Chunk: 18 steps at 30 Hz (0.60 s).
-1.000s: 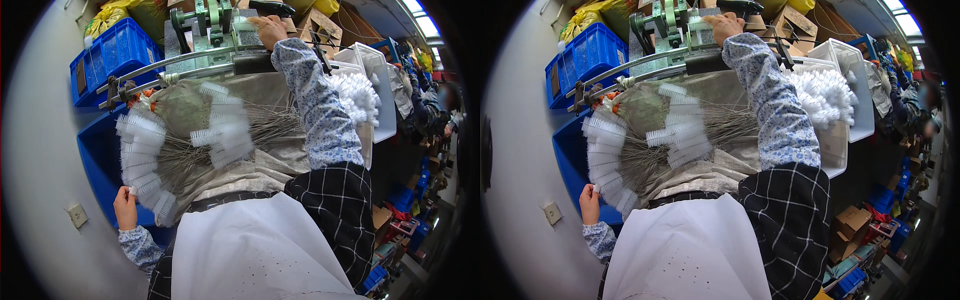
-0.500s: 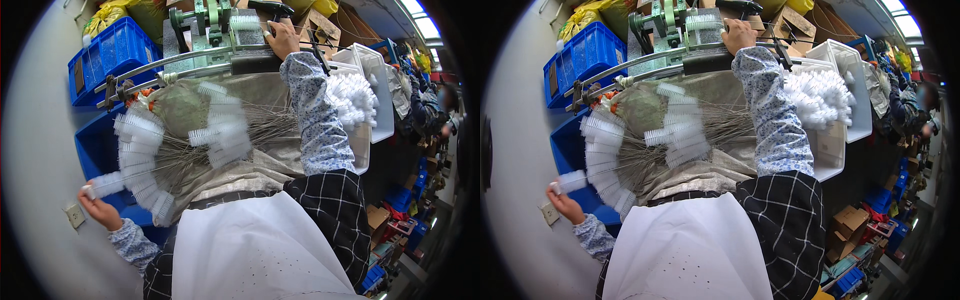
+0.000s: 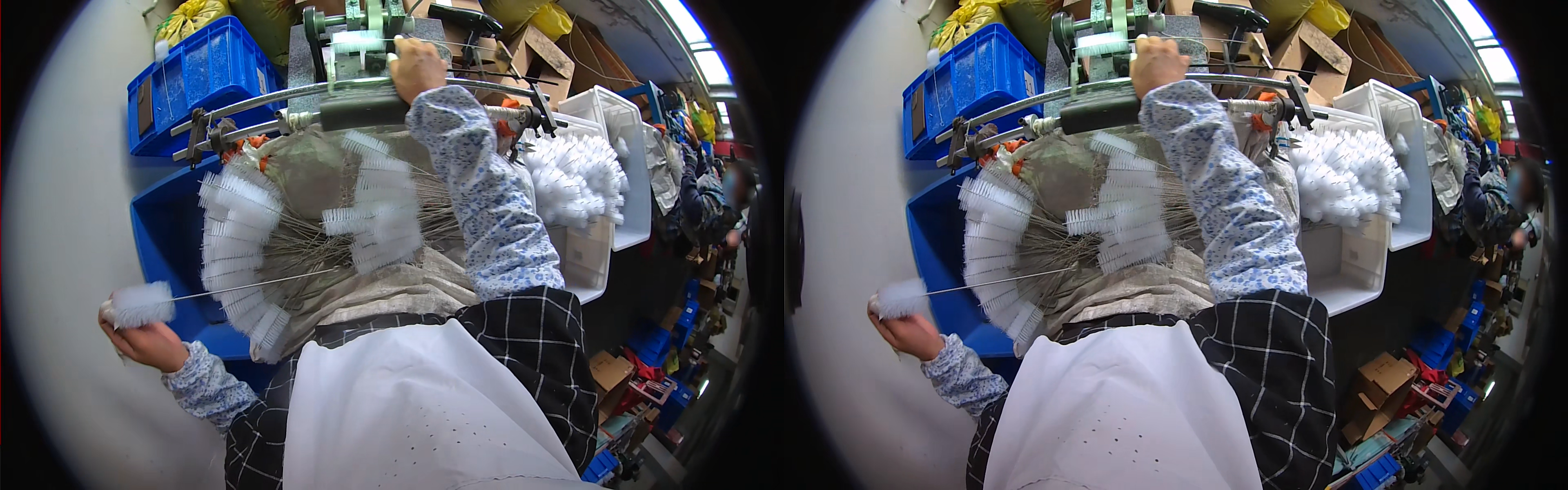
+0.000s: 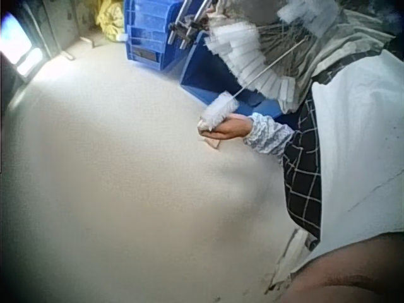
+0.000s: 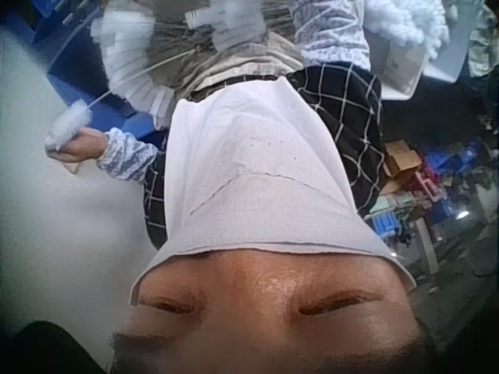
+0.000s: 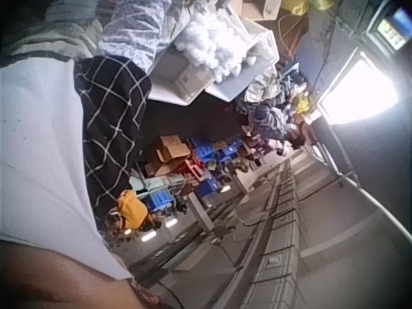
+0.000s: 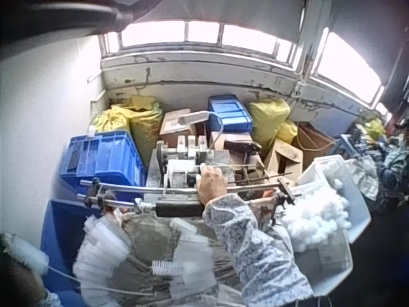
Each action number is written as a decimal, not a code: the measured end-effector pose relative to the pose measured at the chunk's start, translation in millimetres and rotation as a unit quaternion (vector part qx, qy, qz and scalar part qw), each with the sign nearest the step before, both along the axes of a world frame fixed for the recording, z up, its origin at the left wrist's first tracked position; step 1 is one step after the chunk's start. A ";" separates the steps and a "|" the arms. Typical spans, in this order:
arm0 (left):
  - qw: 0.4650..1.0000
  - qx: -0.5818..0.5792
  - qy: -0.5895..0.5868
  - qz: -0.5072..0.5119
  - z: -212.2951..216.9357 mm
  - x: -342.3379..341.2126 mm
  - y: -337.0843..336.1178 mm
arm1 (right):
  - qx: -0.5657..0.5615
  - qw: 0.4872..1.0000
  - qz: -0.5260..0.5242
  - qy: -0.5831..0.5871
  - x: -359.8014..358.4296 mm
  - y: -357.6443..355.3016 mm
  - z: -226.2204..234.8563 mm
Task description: The recorder uses a specialized machine to assemble white-bristled wire brushes, then uses a hairdryer to finish or clean them.
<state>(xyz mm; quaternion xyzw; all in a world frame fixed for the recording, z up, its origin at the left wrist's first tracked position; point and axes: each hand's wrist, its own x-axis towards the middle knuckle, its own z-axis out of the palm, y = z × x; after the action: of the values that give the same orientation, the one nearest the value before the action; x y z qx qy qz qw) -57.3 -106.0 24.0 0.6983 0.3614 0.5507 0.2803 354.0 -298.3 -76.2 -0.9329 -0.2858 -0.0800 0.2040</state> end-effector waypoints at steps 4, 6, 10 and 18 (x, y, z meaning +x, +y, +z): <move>0.998 0.005 0.050 -0.038 -8.1 31.5 -11.5 | -0.031 0.999 -0.015 0.031 -7.5 7.7 5.1; 0.998 -0.003 0.048 -0.044 -6.3 38.7 -15.7 | -0.029 0.999 -0.012 0.030 -7.0 1.7 9.7; 0.994 -0.034 -0.024 -0.101 -14.5 27.7 -3.2 | -0.030 0.999 -0.004 0.036 12.0 -29.0 9.3; 0.996 -0.070 -0.003 -0.063 -23.3 37.7 -10.1 | -0.055 0.997 -0.004 0.052 72.7 -94.2 -2.9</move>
<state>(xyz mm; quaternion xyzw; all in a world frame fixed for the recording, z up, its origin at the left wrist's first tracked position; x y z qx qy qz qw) -19.6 -116.1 0.8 0.6965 0.3531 0.5078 0.3638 426.7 -392.6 -79.1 -0.9466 -0.2755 -0.0167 0.1664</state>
